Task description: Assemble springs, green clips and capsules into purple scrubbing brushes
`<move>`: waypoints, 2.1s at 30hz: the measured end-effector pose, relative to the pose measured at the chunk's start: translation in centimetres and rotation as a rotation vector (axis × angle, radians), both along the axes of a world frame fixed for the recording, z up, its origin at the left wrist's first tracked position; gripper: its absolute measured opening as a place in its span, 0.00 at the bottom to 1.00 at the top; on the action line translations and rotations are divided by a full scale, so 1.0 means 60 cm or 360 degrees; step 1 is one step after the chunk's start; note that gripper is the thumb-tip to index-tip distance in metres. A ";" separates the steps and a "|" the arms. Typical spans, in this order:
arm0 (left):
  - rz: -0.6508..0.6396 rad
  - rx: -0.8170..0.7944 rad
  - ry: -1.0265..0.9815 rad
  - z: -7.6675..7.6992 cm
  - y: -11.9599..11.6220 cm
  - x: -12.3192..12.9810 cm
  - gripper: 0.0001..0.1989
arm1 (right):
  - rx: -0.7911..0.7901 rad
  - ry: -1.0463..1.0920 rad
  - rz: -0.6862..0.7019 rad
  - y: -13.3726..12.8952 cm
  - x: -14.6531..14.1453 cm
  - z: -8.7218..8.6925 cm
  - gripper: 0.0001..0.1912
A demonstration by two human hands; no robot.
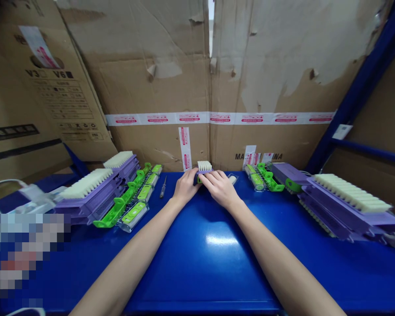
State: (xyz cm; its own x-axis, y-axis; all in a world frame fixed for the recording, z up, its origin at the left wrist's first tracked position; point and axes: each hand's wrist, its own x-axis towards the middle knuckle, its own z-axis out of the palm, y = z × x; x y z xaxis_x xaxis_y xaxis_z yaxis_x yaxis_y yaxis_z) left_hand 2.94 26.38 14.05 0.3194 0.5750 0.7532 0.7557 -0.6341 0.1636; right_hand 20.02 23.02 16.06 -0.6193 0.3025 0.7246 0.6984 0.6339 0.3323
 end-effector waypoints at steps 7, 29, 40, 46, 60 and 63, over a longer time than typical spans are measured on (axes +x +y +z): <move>-0.0008 0.0009 0.0008 0.002 -0.002 0.000 0.15 | 0.0062 -0.0035 -0.0084 -0.007 -0.003 0.001 0.17; -0.0055 -0.0082 -0.0115 -0.002 0.002 -0.005 0.17 | -0.0014 0.0143 -0.0277 0.001 -0.001 -0.008 0.19; -0.0062 -0.0022 -0.0014 -0.001 0.002 -0.008 0.17 | -0.0248 0.0576 -0.0367 0.010 0.005 -0.016 0.21; -0.0046 0.0012 0.0044 -0.001 0.001 -0.008 0.16 | -0.0312 0.0699 -0.0362 0.010 -0.010 -0.017 0.20; 0.0184 0.0319 -0.0084 0.005 -0.006 -0.009 0.14 | -0.0618 0.0679 -0.1185 0.011 0.048 -0.014 0.20; 0.0202 0.0349 -0.0053 0.008 -0.009 -0.008 0.14 | -0.0736 0.0665 -0.1116 0.020 0.064 -0.027 0.23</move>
State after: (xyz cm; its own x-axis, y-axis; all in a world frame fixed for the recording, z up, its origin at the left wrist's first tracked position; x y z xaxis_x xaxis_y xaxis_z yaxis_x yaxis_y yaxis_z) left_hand 2.44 25.86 14.51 0.2280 0.4309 0.8731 0.8282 -0.5573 0.0588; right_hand 23.86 24.24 14.45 0.0970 0.8215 0.5620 0.9769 0.0295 -0.2117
